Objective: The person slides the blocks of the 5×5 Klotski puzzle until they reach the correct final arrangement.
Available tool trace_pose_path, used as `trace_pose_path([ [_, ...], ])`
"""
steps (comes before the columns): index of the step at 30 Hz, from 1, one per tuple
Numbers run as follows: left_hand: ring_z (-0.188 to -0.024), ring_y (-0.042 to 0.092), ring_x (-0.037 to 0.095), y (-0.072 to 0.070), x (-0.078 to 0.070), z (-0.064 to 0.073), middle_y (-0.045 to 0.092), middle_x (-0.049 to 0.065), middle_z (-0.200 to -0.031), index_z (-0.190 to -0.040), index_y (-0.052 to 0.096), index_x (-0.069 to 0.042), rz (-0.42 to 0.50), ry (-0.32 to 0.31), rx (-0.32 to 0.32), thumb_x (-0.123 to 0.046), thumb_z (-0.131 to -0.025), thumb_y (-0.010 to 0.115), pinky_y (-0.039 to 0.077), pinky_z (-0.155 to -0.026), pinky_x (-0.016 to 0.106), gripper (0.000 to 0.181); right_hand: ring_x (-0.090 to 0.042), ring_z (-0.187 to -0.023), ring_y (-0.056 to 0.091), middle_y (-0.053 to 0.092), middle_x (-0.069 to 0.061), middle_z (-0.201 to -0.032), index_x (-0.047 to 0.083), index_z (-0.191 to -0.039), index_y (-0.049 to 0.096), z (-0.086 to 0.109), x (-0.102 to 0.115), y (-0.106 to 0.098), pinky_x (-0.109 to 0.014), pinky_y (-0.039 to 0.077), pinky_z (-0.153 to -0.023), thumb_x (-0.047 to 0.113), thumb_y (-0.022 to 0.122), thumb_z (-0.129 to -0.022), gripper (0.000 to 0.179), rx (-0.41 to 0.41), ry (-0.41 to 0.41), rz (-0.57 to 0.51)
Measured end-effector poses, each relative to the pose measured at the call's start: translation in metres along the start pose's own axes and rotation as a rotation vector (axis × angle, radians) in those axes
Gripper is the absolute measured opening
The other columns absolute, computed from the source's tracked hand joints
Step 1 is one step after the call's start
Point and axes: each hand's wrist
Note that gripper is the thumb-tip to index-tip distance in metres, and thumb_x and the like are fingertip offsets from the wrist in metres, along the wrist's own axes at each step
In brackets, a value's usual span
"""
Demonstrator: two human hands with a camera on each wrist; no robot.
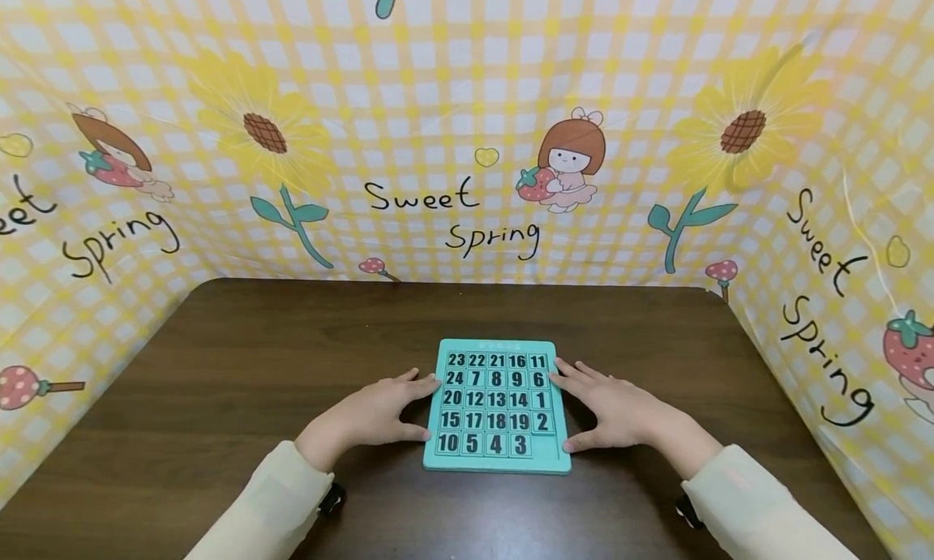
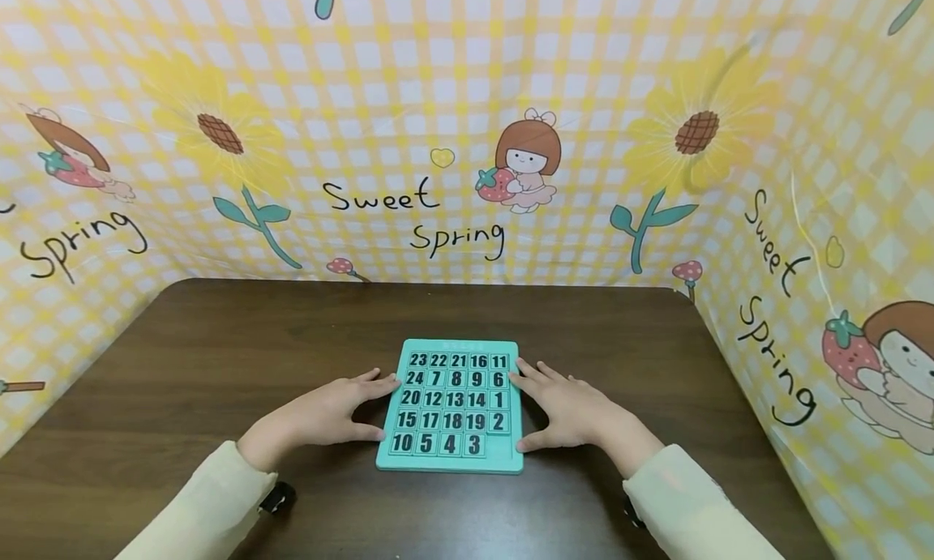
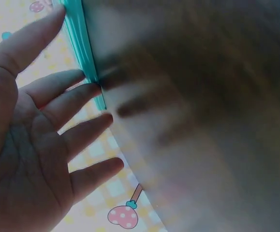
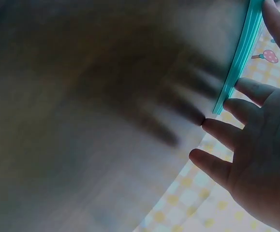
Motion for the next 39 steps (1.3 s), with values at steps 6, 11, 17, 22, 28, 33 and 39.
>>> trace_pose_path([
  [6, -0.151, 0.027, 0.035, 0.005, -0.004, -0.002, 0.044, 0.001, -0.156, -0.151, 0.045, -0.019, -0.045, 0.025, -0.020, -0.039, -0.085, 0.078, 0.039, -0.111, 0.056, 0.076, -0.038, -0.153, 0.018, 0.015, -0.004, -0.168, 0.021, -0.157, 0.032, 0.010, -0.004, -0.001, -0.070, 0.029, -0.111, 0.062, 0.074, -0.079, 0.098, -0.008, -0.001, 0.004],
  [11, -0.151, 0.026, 0.036, 0.006, -0.011, -0.004, 0.045, 0.000, -0.155, -0.150, 0.047, -0.018, -0.073, 0.031, -0.024, -0.041, -0.085, 0.077, 0.037, -0.111, 0.060, 0.075, -0.039, -0.153, 0.019, 0.017, -0.004, -0.168, 0.021, -0.157, 0.032, 0.016, -0.007, 0.000, -0.071, 0.030, -0.109, 0.062, 0.074, -0.079, 0.098, -0.016, 0.001, 0.017],
  [17, -0.149, 0.031, 0.037, 0.005, -0.018, 0.000, 0.050, 0.003, -0.152, -0.145, 0.054, -0.017, -0.139, 0.028, -0.081, -0.045, -0.088, 0.073, 0.046, -0.103, 0.058, 0.066, -0.038, -0.154, 0.014, 0.015, -0.004, -0.168, 0.020, -0.159, 0.027, 0.017, -0.007, 0.001, -0.073, 0.027, -0.109, 0.065, 0.074, -0.076, 0.105, -0.018, -0.024, 0.031],
  [22, -0.146, 0.038, 0.032, 0.007, -0.030, 0.002, 0.054, 0.007, -0.148, -0.141, 0.058, -0.010, -0.128, 0.256, -0.088, -0.033, -0.097, 0.065, 0.041, -0.112, 0.050, 0.050, -0.036, -0.155, 0.008, 0.010, -0.004, -0.169, 0.019, -0.160, 0.021, 0.017, -0.009, 0.003, -0.074, 0.024, -0.110, 0.072, 0.072, -0.072, 0.116, -0.018, -0.030, 0.050],
  [28, -0.144, 0.042, 0.018, 0.022, -0.054, 0.003, 0.054, -0.001, -0.148, -0.141, 0.058, -0.015, -0.155, 0.424, 0.017, -0.033, -0.100, 0.059, 0.039, -0.115, 0.038, 0.044, -0.035, -0.155, 0.008, 0.007, -0.005, -0.169, 0.019, -0.161, 0.018, 0.017, -0.013, 0.006, -0.075, 0.022, -0.110, 0.076, 0.070, -0.070, 0.119, -0.008, -0.026, 0.039],
  [33, -0.142, 0.045, 0.014, 0.030, -0.068, -0.001, 0.056, -0.005, -0.146, -0.140, 0.059, -0.017, -0.188, 0.523, 0.031, -0.033, -0.101, 0.057, 0.040, -0.114, 0.034, 0.042, -0.036, -0.155, 0.009, 0.007, -0.005, -0.169, 0.019, -0.161, 0.017, 0.016, -0.014, 0.006, -0.075, 0.023, -0.110, 0.077, 0.069, -0.070, 0.120, -0.010, -0.024, 0.038],
  [39, -0.140, 0.048, 0.014, 0.036, -0.081, -0.007, 0.058, -0.002, -0.143, -0.137, 0.060, -0.013, -0.234, 0.633, 0.033, -0.030, -0.101, 0.057, 0.041, -0.113, 0.030, 0.039, -0.033, -0.156, 0.009, 0.007, -0.005, -0.169, 0.019, -0.161, 0.017, 0.017, -0.012, 0.005, -0.075, 0.021, -0.110, 0.076, 0.070, -0.071, 0.120, -0.003, -0.020, 0.031],
])
Point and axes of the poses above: each hand's wrist, its own z-axis away from the middle knuckle, its own y-axis out of the palm, x = y × z
